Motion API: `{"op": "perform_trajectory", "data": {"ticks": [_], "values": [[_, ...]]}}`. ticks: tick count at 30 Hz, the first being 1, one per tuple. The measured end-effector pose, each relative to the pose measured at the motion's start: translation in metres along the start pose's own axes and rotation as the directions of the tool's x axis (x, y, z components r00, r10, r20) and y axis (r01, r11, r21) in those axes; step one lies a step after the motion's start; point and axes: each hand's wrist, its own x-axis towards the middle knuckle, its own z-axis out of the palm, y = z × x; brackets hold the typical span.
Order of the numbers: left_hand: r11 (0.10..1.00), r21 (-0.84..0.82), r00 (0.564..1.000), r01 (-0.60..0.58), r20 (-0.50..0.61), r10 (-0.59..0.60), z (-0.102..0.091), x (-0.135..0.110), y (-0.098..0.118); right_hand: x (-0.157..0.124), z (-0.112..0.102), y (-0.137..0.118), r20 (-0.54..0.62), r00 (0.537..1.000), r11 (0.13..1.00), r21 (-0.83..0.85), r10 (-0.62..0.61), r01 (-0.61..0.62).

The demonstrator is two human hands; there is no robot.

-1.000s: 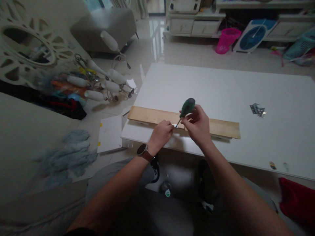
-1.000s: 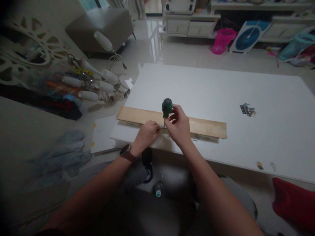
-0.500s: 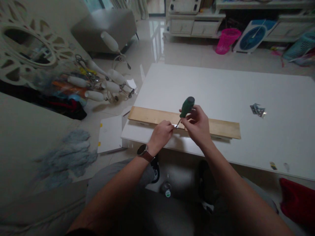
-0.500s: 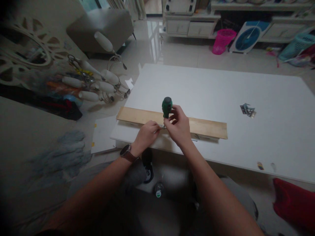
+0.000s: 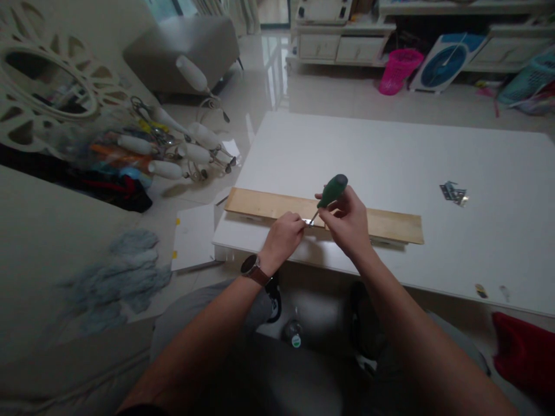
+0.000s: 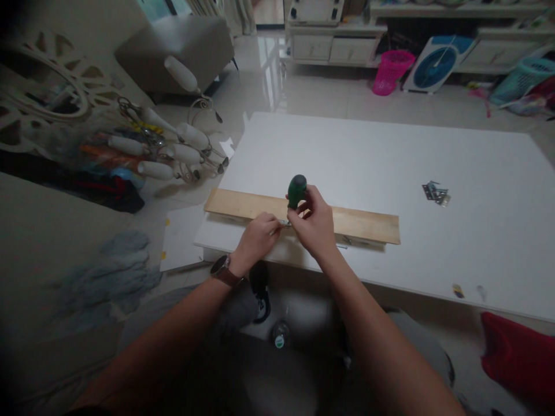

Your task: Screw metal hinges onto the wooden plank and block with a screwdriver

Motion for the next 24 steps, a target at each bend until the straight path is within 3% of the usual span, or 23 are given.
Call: {"op": "perform_trajectory", "data": {"ticks": [4, 10, 20, 24], "values": [[1.0, -0.009, 1.0, 0.0, -0.001, 0.0, 0.0007, -0.0003, -0.0005, 0.0005, 0.0007, -0.0009, -0.002, 1.0, 1.0, 0.017, -0.005, 0.005], [1.0, -0.012, 1.0, -0.01, -0.012, 0.01, 0.0015, -0.0009, -0.0006, 0.0004, -0.0006, 0.004, -0.083, 0.996, 0.992, -0.124, -0.032, 0.021], [1.0, -0.009, 1.0, -0.021, -0.01, 0.021, 0.0013, -0.0012, -0.0012, 0.0015, 0.0009, 0.0028, -0.034, 0.999, 0.997, 0.082, 0.002, 0.0], [1.0, -0.012, 1.0, -0.016, -0.013, 0.015, 0.0021, -0.0009, -0.0013, 0.0011, 0.0004, 0.0032, -0.041, 0.999, 1.0, 0.021, -0.006, 0.007]]}}
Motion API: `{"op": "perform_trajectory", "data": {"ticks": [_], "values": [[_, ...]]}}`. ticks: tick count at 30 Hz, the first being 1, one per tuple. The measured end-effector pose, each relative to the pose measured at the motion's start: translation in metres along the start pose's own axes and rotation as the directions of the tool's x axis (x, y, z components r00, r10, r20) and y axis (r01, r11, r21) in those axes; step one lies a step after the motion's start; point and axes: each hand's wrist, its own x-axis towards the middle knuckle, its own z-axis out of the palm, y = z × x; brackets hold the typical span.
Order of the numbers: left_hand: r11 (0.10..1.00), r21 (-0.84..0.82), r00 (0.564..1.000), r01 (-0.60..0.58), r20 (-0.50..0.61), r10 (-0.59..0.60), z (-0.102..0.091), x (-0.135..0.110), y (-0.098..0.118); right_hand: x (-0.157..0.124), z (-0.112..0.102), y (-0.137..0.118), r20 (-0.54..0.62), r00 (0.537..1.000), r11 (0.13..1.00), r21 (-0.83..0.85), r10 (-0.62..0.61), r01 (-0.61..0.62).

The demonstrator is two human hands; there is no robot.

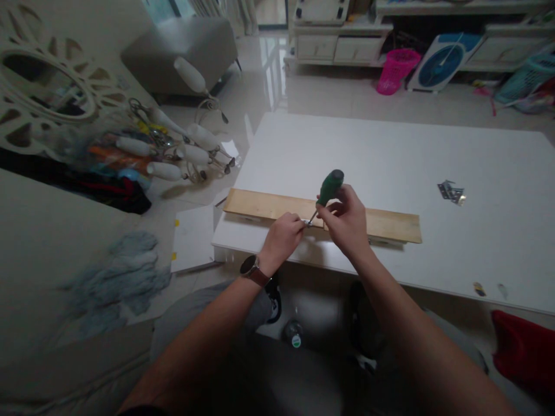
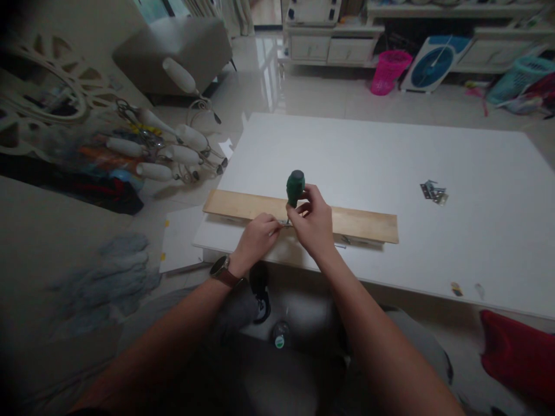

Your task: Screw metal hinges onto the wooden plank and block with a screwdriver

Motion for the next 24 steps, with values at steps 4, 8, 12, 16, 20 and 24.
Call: {"op": "perform_trajectory", "data": {"ticks": [4, 8, 12, 16, 20, 24], "values": [[1.0, 0.006, 1.0, 0.005, 0.002, -0.005, -0.0009, 0.0001, 0.0012, 0.0002, -0.0007, 0.0022, -0.039, 0.998, 0.994, -0.107, -0.041, 0.036], [1.0, 0.0, 1.0, 0.009, 0.01, -0.009, -0.0018, 0.0, 0.0016, 0.0, -0.0008, 0.0011, -0.016, 0.999, 0.996, -0.082, -0.036, 0.035], [1.0, -0.007, 1.0, 0.012, 0.012, -0.012, -0.0015, -0.0002, 0.0012, -0.001, -0.0002, -0.002, 0.034, 0.999, 0.999, -0.033, -0.009, 0.011], [1.0, -0.01, 1.0, 0.021, 0.016, -0.021, -0.0009, -0.0001, 0.0009, -0.0011, 0.0002, -0.0011, 0.021, 1.0, 0.999, -0.028, -0.017, 0.018], [1.0, 0.005, 1.0, 0.022, 0.019, -0.022, -0.001, 0.0006, 0.0006, -0.0006, -0.0001, 0.0019, -0.016, 0.999, 0.994, -0.099, -0.047, 0.045], [1.0, 0.003, 1.0, 0.014, 0.014, -0.014, -0.0017, 0.0005, 0.0007, -0.0011, -0.0004, 0.0011, -0.009, 0.999, 0.993, -0.11, -0.042, 0.041]]}}
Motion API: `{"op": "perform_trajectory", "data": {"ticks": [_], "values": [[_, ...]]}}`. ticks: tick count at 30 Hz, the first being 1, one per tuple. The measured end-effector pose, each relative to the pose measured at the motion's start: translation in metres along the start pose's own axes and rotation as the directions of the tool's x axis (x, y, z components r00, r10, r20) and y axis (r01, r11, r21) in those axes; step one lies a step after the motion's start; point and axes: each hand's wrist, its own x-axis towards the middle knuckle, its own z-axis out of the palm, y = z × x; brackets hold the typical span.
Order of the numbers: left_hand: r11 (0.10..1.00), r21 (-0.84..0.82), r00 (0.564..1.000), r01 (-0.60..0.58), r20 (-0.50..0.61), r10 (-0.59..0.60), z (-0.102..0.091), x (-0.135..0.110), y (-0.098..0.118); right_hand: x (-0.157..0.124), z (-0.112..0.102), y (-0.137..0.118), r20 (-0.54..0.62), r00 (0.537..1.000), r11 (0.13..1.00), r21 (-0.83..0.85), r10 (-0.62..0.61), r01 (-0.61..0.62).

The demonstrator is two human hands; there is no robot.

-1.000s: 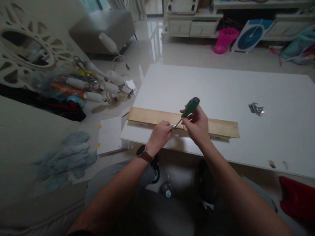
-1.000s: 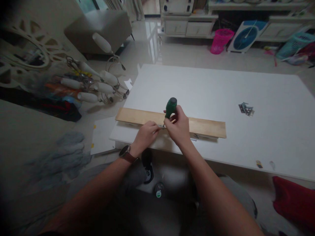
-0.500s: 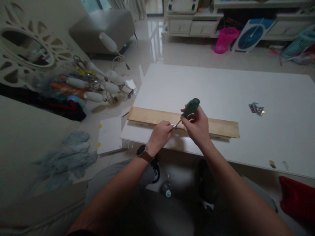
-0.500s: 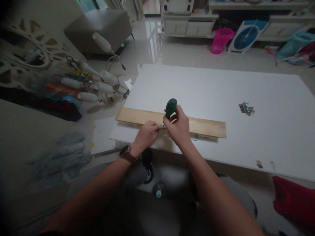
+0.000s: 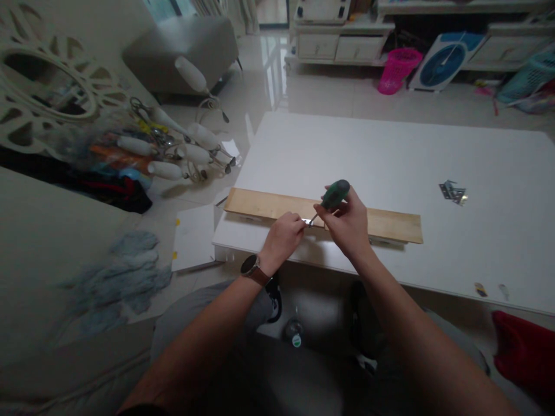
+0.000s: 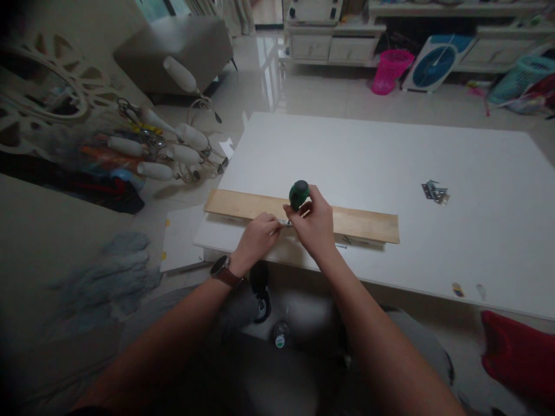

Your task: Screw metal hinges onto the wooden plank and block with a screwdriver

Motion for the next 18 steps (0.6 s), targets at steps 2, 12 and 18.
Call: {"op": "perform_trajectory", "data": {"ticks": [2, 12, 18], "values": [[1.0, -0.01, 1.0, 0.0, 0.002, 0.0, -0.0001, -0.0003, 0.0, -0.0007, -0.0001, -0.0024, 0.02, 1.0, 1.0, 0.019, 0.003, -0.003], [1.0, -0.027, 1.0, 0.009, -0.005, -0.01, 0.0019, -0.0006, -0.0009, -0.0008, 0.0011, -0.0016, 0.036, 0.999, 0.998, 0.059, -0.016, 0.014], [1.0, -0.003, 1.0, -0.004, -0.01, 0.004, -0.0003, -0.0008, -0.0001, 0.0004, 0.0001, 0.0008, -0.03, 0.999, 1.0, -0.017, -0.017, 0.016]]}}
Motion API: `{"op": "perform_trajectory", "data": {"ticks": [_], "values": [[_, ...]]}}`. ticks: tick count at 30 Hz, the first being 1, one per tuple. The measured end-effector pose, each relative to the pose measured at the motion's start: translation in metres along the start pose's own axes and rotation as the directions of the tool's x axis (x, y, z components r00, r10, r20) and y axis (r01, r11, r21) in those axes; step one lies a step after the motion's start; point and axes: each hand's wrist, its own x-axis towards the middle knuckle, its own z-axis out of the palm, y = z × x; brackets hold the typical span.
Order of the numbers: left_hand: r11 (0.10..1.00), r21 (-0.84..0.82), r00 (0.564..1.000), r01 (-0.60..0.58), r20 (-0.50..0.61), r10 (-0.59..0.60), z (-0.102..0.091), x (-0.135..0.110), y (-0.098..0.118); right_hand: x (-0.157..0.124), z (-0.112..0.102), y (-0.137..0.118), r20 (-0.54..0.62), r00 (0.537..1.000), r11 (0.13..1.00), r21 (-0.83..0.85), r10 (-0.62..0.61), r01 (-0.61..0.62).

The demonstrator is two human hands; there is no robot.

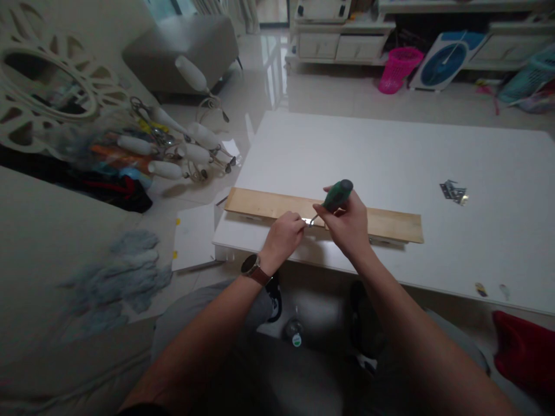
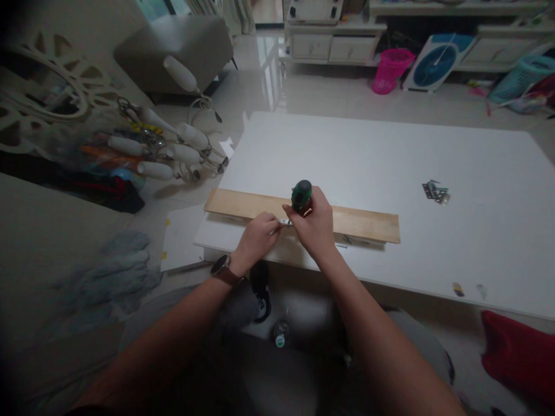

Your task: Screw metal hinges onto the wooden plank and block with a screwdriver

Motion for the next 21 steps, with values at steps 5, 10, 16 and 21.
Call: {"op": "perform_trajectory", "data": {"ticks": [5, 10, 16, 21], "values": [[1.0, 0.002, 1.0, 0.002, -0.001, -0.002, 0.001, 0.0, 0.0, -0.001, -0.001, -0.006, 0.057, 0.998, 0.998, 0.057, 0.023, -0.026], [1.0, -0.022, 1.0, 0.011, -0.002, -0.011, 0.003, 0.0, 0.0, -0.002, 0.0, -0.007, 0.088, 0.996, 0.992, 0.123, 0.007, -0.018], [1.0, -0.003, 1.0, 0.009, -0.006, -0.009, 0.002, 0.0, -0.001, 0.0, 0.001, 0.001, 0.022, 1.0, 0.999, 0.035, -0.008, 0.007], [1.0, 0.007, 1.0, 0.002, -0.008, -0.002, 0.002, 0.001, -0.001, -0.001, 0.002, 0.005, 0.003, 1.0, 1.0, 0.029, 0.005, -0.005]]}}
